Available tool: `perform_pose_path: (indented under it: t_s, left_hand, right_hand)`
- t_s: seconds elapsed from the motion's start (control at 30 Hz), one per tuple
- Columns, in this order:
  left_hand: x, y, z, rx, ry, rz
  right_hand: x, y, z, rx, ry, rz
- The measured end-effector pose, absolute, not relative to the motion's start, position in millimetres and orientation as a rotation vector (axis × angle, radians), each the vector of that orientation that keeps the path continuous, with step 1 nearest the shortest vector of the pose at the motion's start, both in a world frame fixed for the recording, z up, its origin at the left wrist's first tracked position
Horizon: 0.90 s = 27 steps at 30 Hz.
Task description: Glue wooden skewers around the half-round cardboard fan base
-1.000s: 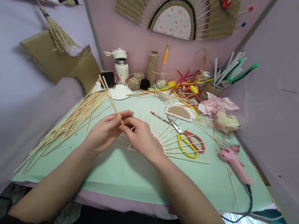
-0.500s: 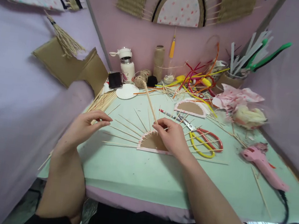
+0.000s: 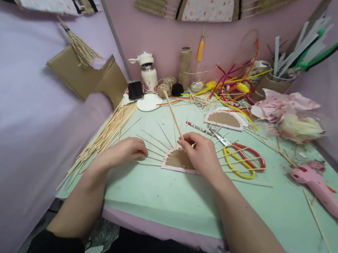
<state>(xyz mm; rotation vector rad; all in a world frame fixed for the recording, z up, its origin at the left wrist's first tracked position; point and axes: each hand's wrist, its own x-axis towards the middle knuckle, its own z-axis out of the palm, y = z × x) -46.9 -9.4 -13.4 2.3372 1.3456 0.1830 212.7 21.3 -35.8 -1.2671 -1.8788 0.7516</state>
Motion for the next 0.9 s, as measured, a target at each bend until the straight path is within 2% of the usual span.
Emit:
perform_pose_path:
  t_s: [0.7, 0.9]
  left_hand:
    - [-44, -14, -20, 2.335, 1.345, 0.191]
    - [-69, -8, 3, 2.26, 1.46, 0.485]
  right_hand:
    - [210, 19, -34, -1.253, -1.885, 0.78]
    - [210, 19, -33, -1.258, -1.885, 0.783]
